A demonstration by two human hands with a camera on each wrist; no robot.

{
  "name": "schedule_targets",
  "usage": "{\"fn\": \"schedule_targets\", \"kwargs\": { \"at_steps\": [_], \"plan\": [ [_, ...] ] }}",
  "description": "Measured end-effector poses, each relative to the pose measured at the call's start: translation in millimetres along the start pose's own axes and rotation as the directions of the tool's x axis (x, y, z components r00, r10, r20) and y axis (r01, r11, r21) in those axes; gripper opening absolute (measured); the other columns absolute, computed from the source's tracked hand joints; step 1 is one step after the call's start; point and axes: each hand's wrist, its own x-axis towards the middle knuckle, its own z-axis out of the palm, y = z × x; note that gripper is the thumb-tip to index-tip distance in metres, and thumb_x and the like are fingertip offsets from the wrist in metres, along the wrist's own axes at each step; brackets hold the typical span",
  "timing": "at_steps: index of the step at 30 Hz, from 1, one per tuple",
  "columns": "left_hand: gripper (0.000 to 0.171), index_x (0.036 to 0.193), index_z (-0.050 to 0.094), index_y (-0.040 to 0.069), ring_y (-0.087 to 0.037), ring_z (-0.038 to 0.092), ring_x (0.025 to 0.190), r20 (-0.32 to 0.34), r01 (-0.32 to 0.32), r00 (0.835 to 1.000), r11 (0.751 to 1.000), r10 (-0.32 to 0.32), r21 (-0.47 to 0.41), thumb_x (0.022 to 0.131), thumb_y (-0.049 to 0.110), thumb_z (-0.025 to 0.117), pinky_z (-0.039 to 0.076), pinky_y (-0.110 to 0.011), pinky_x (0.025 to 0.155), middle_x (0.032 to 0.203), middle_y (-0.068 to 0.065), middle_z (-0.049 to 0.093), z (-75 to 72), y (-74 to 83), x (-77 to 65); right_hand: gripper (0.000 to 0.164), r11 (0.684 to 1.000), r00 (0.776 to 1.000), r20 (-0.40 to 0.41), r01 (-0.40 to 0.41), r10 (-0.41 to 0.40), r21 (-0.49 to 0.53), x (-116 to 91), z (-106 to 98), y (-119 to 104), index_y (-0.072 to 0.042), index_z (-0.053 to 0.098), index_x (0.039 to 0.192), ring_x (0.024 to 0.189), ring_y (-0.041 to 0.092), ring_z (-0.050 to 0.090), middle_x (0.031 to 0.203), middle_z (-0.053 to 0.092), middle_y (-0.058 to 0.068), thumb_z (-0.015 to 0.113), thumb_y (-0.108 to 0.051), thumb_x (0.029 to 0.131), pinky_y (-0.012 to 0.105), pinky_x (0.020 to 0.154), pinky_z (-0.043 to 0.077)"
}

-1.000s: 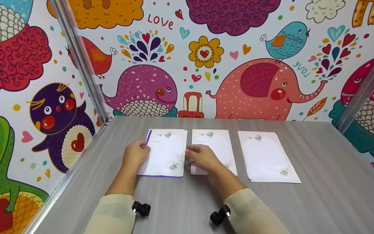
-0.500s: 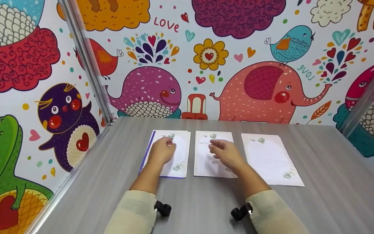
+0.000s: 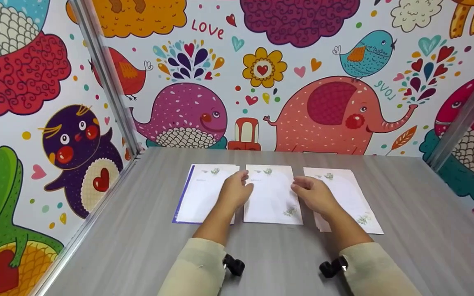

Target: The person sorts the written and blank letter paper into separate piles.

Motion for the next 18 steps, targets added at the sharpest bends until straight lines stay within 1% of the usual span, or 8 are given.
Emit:
{"fn": "schedule_targets", "kwargs": {
  "at_steps": [3,5,7,10,13,14,18],
  "plan": [
    [0.056,0.155,0.055,0.006,-0.033,0.059,0.145,0.029,-0.004,1.000,1.000,0.004,0.003,0.102,0.020,0.068,0.047,-0.049,0.123,0.153,-0.014,0.063,5.4,2.5,0.3,0.055,1.000,1.000,-0.005,0.002,-0.002,-0.020,-1,-6,5,-0.001,0.059,0.150,0.139,0.037,0.062,0.144,0.069,0.020,0.067,-0.031,0.105,0.053,0.120,0.049],
    [0.059,0.156,0.053,0.007,-0.033,0.055,0.149,0.040,0.003,0.999,1.000,-0.004,0.021,0.101,0.021,0.069,0.043,-0.050,0.126,0.156,-0.014,0.061,7.6,1.9,0.4,0.057,0.999,1.000,0.003,0.005,-0.005,-0.033,-1,-7,8,-0.001,0.057,0.151,0.141,0.038,0.061,0.146,0.067,0.020,0.067,-0.033,0.105,0.054,0.121,0.047],
    [0.062,0.159,0.051,0.009,-0.035,0.049,0.154,0.057,0.023,0.998,0.999,-0.026,0.042,0.101,0.022,0.070,0.038,-0.051,0.129,0.161,-0.015,0.056,8.9,-0.4,0.7,0.060,0.999,1.000,0.023,0.003,-0.002,-0.045,-2,-7,9,-0.001,0.056,0.153,0.143,0.038,0.059,0.150,0.065,0.020,0.068,-0.034,0.105,0.055,0.122,0.046],
    [0.068,0.162,0.046,0.012,-0.037,0.039,0.160,0.107,0.052,0.992,0.995,-0.060,0.080,0.101,0.027,0.071,0.031,-0.053,0.133,0.168,-0.016,0.047,9.9,-4.9,0.1,0.065,0.996,0.997,0.080,0.005,0.002,-0.087,-2,-6,10,-0.004,0.053,0.156,0.147,0.039,0.056,0.155,0.061,0.021,0.069,-0.038,0.104,0.056,0.124,0.044],
    [0.071,0.163,0.044,0.014,-0.038,0.037,0.161,0.163,0.055,0.984,0.992,-0.074,0.116,0.100,0.031,0.072,0.029,-0.055,0.133,0.170,-0.017,0.042,10.9,-10.1,-0.8,0.068,0.991,0.990,0.138,0.000,0.018,-0.130,-3,-4,12,-0.007,0.051,0.159,0.150,0.040,0.053,0.157,0.058,0.022,0.071,-0.039,0.103,0.059,0.124,0.042],
    [0.071,0.163,0.044,0.015,-0.038,0.037,0.161,0.175,0.052,0.982,0.991,-0.073,0.123,0.100,0.032,0.072,0.030,-0.055,0.133,0.171,-0.017,0.042,11.1,-11.3,-1.3,0.068,0.989,0.988,0.157,0.011,0.012,-0.147,-3,-4,12,-0.007,0.050,0.159,0.150,0.041,0.052,0.157,0.058,0.023,0.071,-0.040,0.103,0.060,0.124,0.042],
    [0.073,0.163,0.046,0.015,-0.038,0.036,0.161,0.198,0.057,0.977,0.991,-0.080,0.121,0.099,0.034,0.074,0.029,-0.056,0.133,0.171,-0.018,0.041,12.7,-15.2,-3.0,0.069,0.983,0.982,0.190,0.037,-0.003,-0.179,-4,-4,15,-0.007,0.049,0.160,0.148,0.041,0.053,0.157,0.057,0.024,0.072,-0.038,0.102,0.062,0.125,0.040]
  ]
}}
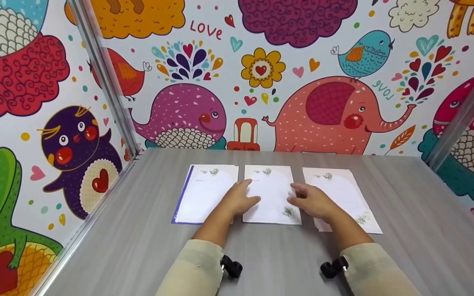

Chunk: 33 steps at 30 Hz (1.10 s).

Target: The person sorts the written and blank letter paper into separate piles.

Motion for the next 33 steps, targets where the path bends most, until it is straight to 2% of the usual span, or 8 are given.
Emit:
{"fn": "schedule_targets", "kwargs": {
  "at_steps": [3,7,11,16,20,28,31,33],
  "plan": [
    [0.076,0.163,0.045,0.013,-0.038,0.035,0.162,0.022,-0.006,1.000,1.000,0.006,0.010,0.097,0.036,0.076,0.028,-0.056,0.133,0.171,-0.018,0.040,0.9,-1.4,-1.3,0.070,1.000,1.000,0.008,0.017,-0.017,-0.019,-1,1,0,-0.006,0.050,0.159,0.149,0.041,0.052,0.158,0.056,0.024,0.074,-0.036,0.100,0.063,0.126,0.038],
    [0.085,0.163,0.044,0.010,-0.035,0.033,0.163,0.089,-0.085,0.993,0.989,0.074,0.118,0.092,0.039,0.082,0.027,-0.053,0.134,0.173,-0.015,0.038,1.3,-2.4,-3.5,0.074,0.995,0.997,0.055,0.052,-0.048,-0.083,-2,1,-1,-0.009,0.050,0.160,0.157,0.042,0.042,0.167,0.047,0.019,0.079,-0.034,0.096,0.063,0.129,0.032],
    [0.092,0.163,0.045,0.012,-0.032,0.029,0.165,0.178,-0.163,0.977,0.954,0.120,0.250,0.087,0.045,0.085,0.027,-0.052,0.135,0.176,-0.010,0.034,1.0,-2.0,-7.0,0.077,0.976,0.989,0.114,0.111,-0.091,-0.188,-5,1,-3,-0.011,0.052,0.159,0.161,0.042,0.035,0.172,0.041,0.015,0.084,-0.033,0.092,0.064,0.131,0.028],
    [0.087,0.161,0.050,0.016,-0.029,0.027,0.165,0.242,-0.195,0.964,0.917,0.114,0.347,0.088,0.048,0.083,0.028,-0.051,0.134,0.176,-0.006,0.035,1.6,0.1,-10.9,0.077,0.958,0.985,0.154,0.111,-0.072,-0.264,-6,3,-4,-0.014,0.057,0.156,0.161,0.042,0.036,0.171,0.043,0.013,0.088,-0.032,0.087,0.065,0.130,0.029],
    [0.082,0.159,0.053,0.016,-0.028,0.027,0.166,0.250,-0.199,0.962,0.901,0.106,0.386,0.089,0.049,0.082,0.028,-0.050,0.135,0.175,-0.006,0.035,2.8,1.2,-11.7,0.074,0.959,0.988,0.153,0.071,-0.029,-0.276,-6,4,-5,-0.018,0.061,0.153,0.161,0.041,0.036,0.170,0.046,0.010,0.089,-0.032,0.086,0.063,0.131,0.029],
    [0.073,0.155,0.057,0.016,-0.030,0.030,0.164,0.238,-0.199,0.965,0.900,0.110,0.388,0.093,0.045,0.079,0.029,-0.050,0.134,0.173,-0.006,0.039,2.9,1.4,-10.4,0.061,0.959,0.993,0.120,0.042,-0.008,-0.280,-7,5,-8,-0.017,0.068,0.146,0.158,0.040,0.041,0.165,0.053,0.008,0.087,-0.028,0.089,0.064,0.130,0.030],
    [0.062,0.152,0.061,0.014,-0.032,0.035,0.162,0.221,-0.217,0.966,0.883,0.134,0.416,0.096,0.039,0.075,0.031,-0.049,0.133,0.170,-0.008,0.044,3.5,2.5,-9.6,0.050,0.959,0.995,0.096,0.044,-0.017,-0.279,-5,7,-8,-0.016,0.073,0.139,0.154,0.039,0.048,0.161,0.058,0.008,0.085,-0.024,0.092,0.063,0.128,0.034],
    [0.055,0.149,0.064,0.013,-0.034,0.039,0.160,0.205,-0.237,0.966,0.863,0.160,0.446,0.099,0.035,0.073,0.033,-0.048,0.132,0.168,-0.009,0.048,3.7,2.9,-8.7,0.042,0.960,0.997,0.079,0.048,-0.027,-0.277,-5,7,-8,-0.015,0.076,0.134,0.149,0.038,0.054,0.156,0.063,0.009,0.083,-0.020,0.093,0.062,0.125,0.038]
  ]
}}
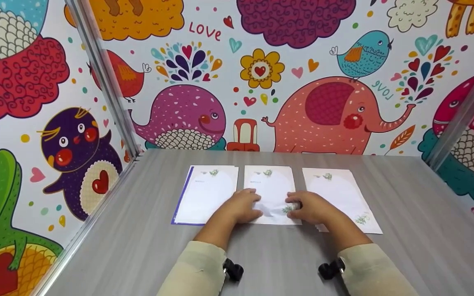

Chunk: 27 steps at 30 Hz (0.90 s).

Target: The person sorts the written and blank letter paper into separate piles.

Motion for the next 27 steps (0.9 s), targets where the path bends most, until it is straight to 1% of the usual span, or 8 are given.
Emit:
{"fn": "schedule_targets", "kwargs": {
  "at_steps": [2,5,7,10,13,21,24,27],
  "plan": [
    [0.050,0.146,0.067,0.012,-0.035,0.043,0.157,-0.027,-0.012,1.000,0.999,0.013,0.044,0.100,0.032,0.072,0.034,-0.047,0.132,0.164,-0.010,0.052,0.3,0.0,0.6,0.035,1.000,1.000,-0.022,0.009,-0.009,-0.005,-0.4,-0.4,-0.8,-0.013,0.079,0.127,0.141,0.036,0.061,0.149,0.068,0.010,0.083,-0.016,0.093,0.060,0.122,0.044],
    [0.046,0.140,0.071,0.013,-0.035,0.050,0.151,-0.066,-0.007,0.998,0.996,0.013,0.089,0.099,0.032,0.073,0.038,-0.046,0.128,0.158,-0.011,0.060,0.3,0.5,1.2,0.024,0.999,0.997,-0.063,0.035,-0.037,-0.033,-1.0,-1.1,-1.7,-0.011,0.082,0.115,0.119,0.030,0.069,0.130,0.076,0.012,0.083,-0.011,0.091,0.054,0.111,0.053],
    [0.045,0.136,0.074,0.012,-0.036,0.054,0.145,-0.093,0.004,0.996,0.996,0.005,0.094,0.097,0.033,0.076,0.042,-0.045,0.125,0.152,-0.010,0.065,0.0,1.3,0.7,0.021,0.997,0.996,-0.082,0.041,-0.046,-0.058,-1.4,-1.2,-2.2,-0.010,0.084,0.111,0.105,0.023,0.066,0.116,0.075,0.009,0.083,-0.010,0.090,0.047,0.099,0.056],
    [0.043,0.131,0.076,0.011,-0.035,0.059,0.138,-0.121,0.024,0.992,0.997,-0.015,0.072,0.094,0.033,0.079,0.047,-0.045,0.120,0.143,-0.010,0.070,-0.8,2.7,-0.7,0.021,0.996,0.994,-0.100,0.025,-0.033,-0.081,-1.5,-1.2,-2.9,-0.011,0.085,0.109,0.092,0.018,0.057,0.102,0.067,0.006,0.084,-0.011,0.088,0.038,0.084,0.051],
    [0.043,0.129,0.077,0.010,-0.036,0.060,0.134,-0.124,0.051,0.991,0.998,-0.046,0.038,0.094,0.034,0.080,0.048,-0.046,0.119,0.140,-0.010,0.071,-1.6,4.0,-2.1,0.022,0.997,0.995,-0.104,-0.014,0.005,-0.082,-1.7,-1.6,-3.6,-0.014,0.086,0.110,0.091,0.017,0.056,0.101,0.066,0.006,0.085,-0.013,0.088,0.036,0.083,0.049],
    [0.047,0.132,0.075,0.009,-0.036,0.061,0.132,-0.122,0.102,0.987,0.994,-0.104,-0.029,0.093,0.034,0.081,0.048,-0.048,0.119,0.138,-0.011,0.071,-1.2,4.7,0.8,0.023,0.996,0.994,-0.083,-0.078,0.074,-0.039,-0.6,-2.7,-4.3,-0.014,0.085,0.112,0.090,0.019,0.064,0.105,0.079,0.005,0.085,-0.014,0.089,0.041,0.085,0.057],
    [0.046,0.134,0.074,0.009,-0.035,0.061,0.133,-0.124,0.156,0.978,0.982,-0.168,-0.104,0.096,0.035,0.078,0.047,-0.048,0.120,0.138,-0.011,0.071,-0.7,5.2,3.4,0.024,0.994,0.989,-0.101,-0.113,0.112,-0.005,0.0,-2.9,-4.6,-0.010,0.084,0.112,0.089,0.020,0.066,0.103,0.079,0.007,0.085,-0.017,0.089,0.041,0.083,0.058],
    [0.039,0.132,0.075,0.008,-0.035,0.063,0.135,-0.175,0.173,0.963,0.970,-0.202,-0.168,0.100,0.030,0.074,0.048,-0.049,0.120,0.136,-0.012,0.073,0.4,5.6,5.2,0.028,0.988,0.977,-0.150,-0.147,0.153,0.055,0.5,-3.4,-5.0,-0.005,0.081,0.113,0.091,0.023,0.068,0.103,0.078,0.011,0.084,-0.020,0.090,0.045,0.086,0.060]
  ]
}}
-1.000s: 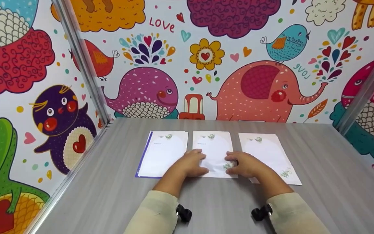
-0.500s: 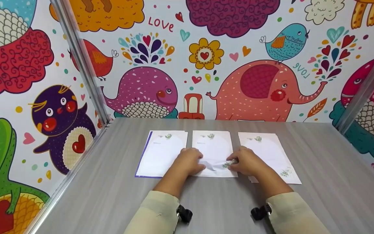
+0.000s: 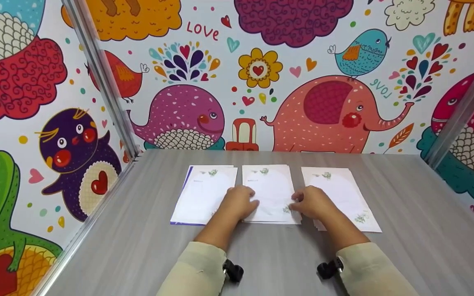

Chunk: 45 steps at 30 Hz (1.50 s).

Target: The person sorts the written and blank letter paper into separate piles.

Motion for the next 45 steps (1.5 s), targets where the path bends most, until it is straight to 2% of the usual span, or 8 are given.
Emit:
{"fn": "schedule_targets", "kwargs": {
  "at_steps": [5,8,15,23,28,31,38,45],
  "plan": [
    [0.034,0.131,0.074,0.003,-0.038,0.065,0.136,-0.152,-0.015,0.988,0.995,0.001,-0.094,0.099,0.011,0.068,0.049,-0.049,0.119,0.136,-0.019,0.072,2.4,-0.8,0.7,0.041,0.988,0.993,-0.074,-0.083,0.093,0.129,0,-2,-1,0.003,0.073,0.126,0.103,0.030,0.068,0.114,0.074,0.018,0.080,-0.020,0.093,0.050,0.096,0.059],
    [0.039,0.135,0.071,0.001,-0.040,0.061,0.140,-0.208,0.007,0.977,0.984,-0.044,-0.178,0.096,0.003,0.066,0.047,-0.049,0.122,0.140,-0.023,0.069,2.2,-2.1,2.4,0.045,0.973,0.986,-0.090,-0.119,0.139,0.196,1,-3,-2,0.004,0.071,0.132,0.104,0.029,0.068,0.118,0.073,0.020,0.079,-0.016,0.093,0.046,0.095,0.060],
    [0.048,0.142,0.066,0.001,-0.039,0.056,0.148,-0.190,0.073,0.971,0.940,-0.143,-0.334,0.094,-0.002,0.064,0.042,-0.049,0.126,0.148,-0.020,0.067,-2.3,-5.2,5.7,0.036,0.952,0.981,-0.111,-0.124,0.160,0.279,2,-3,-4,0.005,0.074,0.128,0.103,0.025,0.071,0.124,0.076,0.022,0.074,-0.009,0.094,0.034,0.084,0.061],
    [0.051,0.143,0.067,0.004,-0.038,0.056,0.148,-0.204,0.086,0.963,0.919,-0.175,-0.384,0.093,-0.002,0.057,0.042,-0.049,0.126,0.148,-0.018,0.067,-10.1,-12.3,6.2,0.036,0.936,0.981,-0.131,-0.094,0.145,0.338,1,3,-15,0.001,0.072,0.133,0.117,0.033,0.067,0.128,0.073,0.021,0.068,-0.011,0.100,0.048,0.103,0.057],
    [0.053,0.140,0.069,0.004,-0.038,0.057,0.146,-0.254,0.063,0.951,0.919,-0.173,-0.389,0.089,-0.002,0.057,0.043,-0.049,0.126,0.146,-0.016,0.069,-21.8,-29.5,3.7,0.039,0.909,0.982,-0.128,-0.076,0.140,0.409,5,11,-33,0.000,0.071,0.137,0.096,0.024,0.067,0.112,0.073,0.016,0.068,-0.009,0.099,0.030,0.077,0.059],
    [0.053,0.141,0.068,0.003,-0.038,0.058,0.145,-0.263,0.062,0.948,0.917,-0.177,-0.393,0.089,-0.001,0.057,0.043,-0.049,0.125,0.146,-0.017,0.069,-30.7,-43.0,0.1,0.040,0.898,0.982,-0.130,-0.068,0.137,0.435,9,21,-46,-0.001,0.070,0.137,0.091,0.020,0.066,0.107,0.072,0.014,0.069,-0.007,0.098,0.024,0.070,0.056],
    [0.052,0.140,0.068,0.000,-0.042,0.060,0.141,-0.327,0.052,0.927,0.929,-0.181,-0.365,0.090,0.002,0.056,0.046,-0.052,0.121,0.139,-0.022,0.071,-49.7,-80.0,-5.0,0.041,0.827,0.989,-0.099,-0.035,0.109,0.561,14,54,-86,0.003,0.069,0.136,0.079,0.016,0.066,0.101,0.071,0.012,0.067,0.000,0.095,0.024,0.068,0.057],
    [0.054,0.146,0.063,0.000,-0.043,0.057,0.144,-0.305,0.112,0.925,0.930,-0.227,-0.351,0.093,0.003,0.052,0.043,-0.053,0.123,0.143,-0.022,0.069,-69.9,-112.9,-17.2,0.043,0.744,0.994,-0.027,-0.059,0.103,0.665,14,80,-122,0.003,0.068,0.137,0.081,0.017,0.068,0.104,0.070,0.013,0.067,0.004,0.094,0.028,0.072,0.063]
  ]
}}
